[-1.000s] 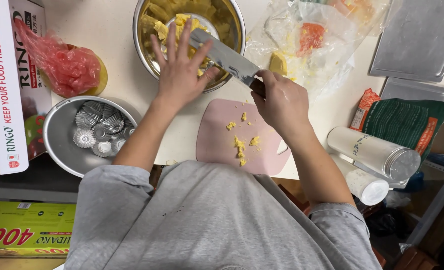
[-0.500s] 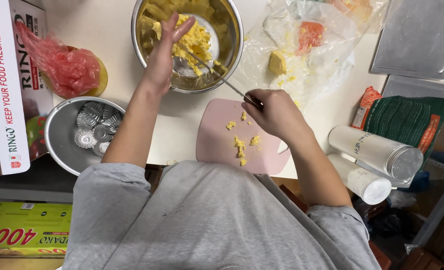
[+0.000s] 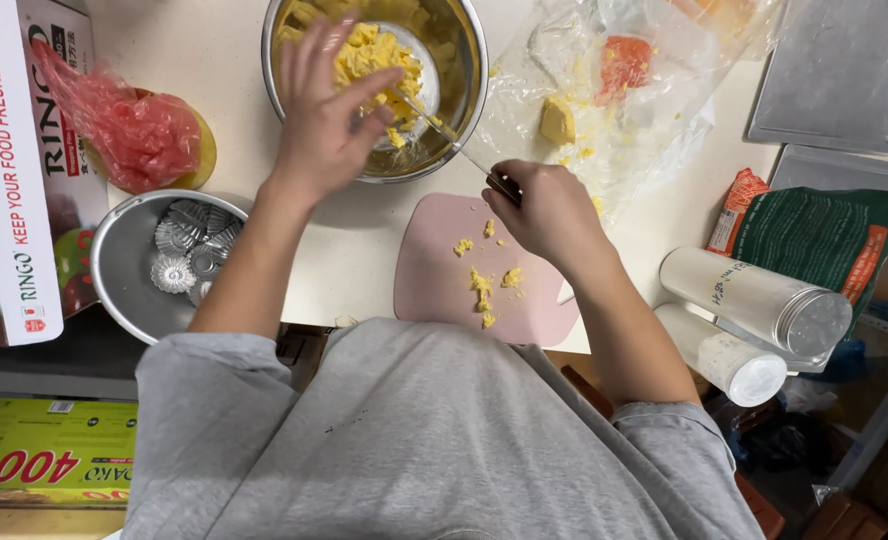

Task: Cutting a block of butter into small pieces on a cutting board and placing them in a mixing bowl.

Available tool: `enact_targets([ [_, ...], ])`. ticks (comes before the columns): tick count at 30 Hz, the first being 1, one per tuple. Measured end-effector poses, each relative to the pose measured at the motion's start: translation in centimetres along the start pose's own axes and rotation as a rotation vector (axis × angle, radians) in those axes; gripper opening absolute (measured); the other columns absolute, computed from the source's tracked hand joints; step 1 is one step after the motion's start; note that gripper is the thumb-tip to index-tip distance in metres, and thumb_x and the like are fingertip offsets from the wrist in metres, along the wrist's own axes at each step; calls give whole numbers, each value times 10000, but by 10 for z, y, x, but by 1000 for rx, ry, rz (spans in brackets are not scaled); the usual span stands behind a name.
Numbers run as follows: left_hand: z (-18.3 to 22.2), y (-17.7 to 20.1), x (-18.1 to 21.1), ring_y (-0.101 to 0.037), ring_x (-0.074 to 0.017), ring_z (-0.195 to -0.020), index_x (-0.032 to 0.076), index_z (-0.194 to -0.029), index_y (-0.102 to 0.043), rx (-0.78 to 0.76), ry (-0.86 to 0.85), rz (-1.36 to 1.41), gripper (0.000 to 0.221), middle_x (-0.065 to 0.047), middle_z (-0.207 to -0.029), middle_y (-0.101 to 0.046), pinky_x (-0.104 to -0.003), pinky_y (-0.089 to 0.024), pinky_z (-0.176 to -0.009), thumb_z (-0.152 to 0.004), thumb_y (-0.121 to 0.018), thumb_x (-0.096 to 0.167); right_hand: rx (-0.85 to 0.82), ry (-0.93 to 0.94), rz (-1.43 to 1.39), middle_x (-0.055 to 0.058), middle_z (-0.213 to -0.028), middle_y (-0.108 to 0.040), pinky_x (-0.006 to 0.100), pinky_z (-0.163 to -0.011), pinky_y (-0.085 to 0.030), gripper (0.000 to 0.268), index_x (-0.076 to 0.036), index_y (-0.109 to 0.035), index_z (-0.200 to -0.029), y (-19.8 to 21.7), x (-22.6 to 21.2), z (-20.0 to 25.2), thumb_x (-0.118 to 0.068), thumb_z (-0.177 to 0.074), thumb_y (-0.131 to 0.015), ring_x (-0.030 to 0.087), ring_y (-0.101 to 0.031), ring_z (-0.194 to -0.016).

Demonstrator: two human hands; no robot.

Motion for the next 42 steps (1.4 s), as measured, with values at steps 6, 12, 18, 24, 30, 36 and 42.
enact_targets([
  [6, -14, -8, 12, -170, -463, -1539, 186, -1208, -789, -180, -173, -389, 469, -185, -1674, -360, -734, 31, -1173, -1073, -611, 598, 133, 8, 229, 118, -927, -744, 452, -708, -551, 245, -68, -745, -1039, 17, -2, 6, -246, -874, -772, 349, -704, -797],
  [12, -13, -18, -21, -228, -443, -1549, 154, -1322, -751, -99, -56, -193, 358, -179, -1671, -375, -685, -81, -1232, -1127, -620, 425, 140, -52, 268, 129, -929, -740, 457, -710, -546, 246, -72, -745, -1048, 20, 9, 14, -244, -873, -768, 360, -699, -805],
  [18, -16, -16, -29, -376, -325, -1502, 182, -1044, -808, -31, 93, -179, 80, -24, -1526, -555, -607, -165, -1281, -969, -779, 187, 172, -75, 51, 176, -834, -731, 396, -674, -565, 257, -24, -731, -1100, 22, 19, 15, -215, -928, -733, 312, -717, -710],
  [24, -11, -6, -10, -462, -340, -1368, 104, -1054, -723, 66, 8, -235, 248, -90, -1314, -584, -675, -99, -1194, -879, -868, 202, -38, -261, -337, 57, -728, -683, 297, -522, -529, 225, 4, -709, -1007, -3, 42, 20, -213, -983, -654, 109, -666, -582],
  [30, 58, -26, 34, -537, -329, -1327, 70, -1167, -724, 121, -115, -42, 224, -104, -1360, -595, -468, -406, -1149, -963, -808, 113, 38, -283, -729, 8, -834, -691, 250, -489, -466, 224, -3, -663, -1112, -50, 132, 78, -192, -1035, -570, 76, -614, -581],
  [36, 167, -130, 40, -652, -291, -1151, 80, -804, -694, -16, -39, 286, 192, -81, -1190, -722, -417, -499, -1005, -829, -867, 160, 305, -531, -642, 38, -747, -626, 286, -477, -414, 254, -10, -679, -1104, -129, 262, 157, -239, -1061, -580, 111, -512, -515],
  [42, 237, -221, 20, -586, -313, -1267, 99, -1172, -685, -119, 245, 346, 329, -112, -1378, -599, -394, -526, -984, -893, -792, 237, 339, -283, -172, 91, -701, -687, 343, -604, -507, 289, -14, -715, -1027, -133, 274, 159, -297, -1024, -659, 188, -654, -610],
])
Point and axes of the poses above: each hand's wrist, its own z-axis away from the middle knuckle, its own y-axis out of the back of the hand, x = y × z, the point moved 9 cm from there along -z, towards the middle knuckle
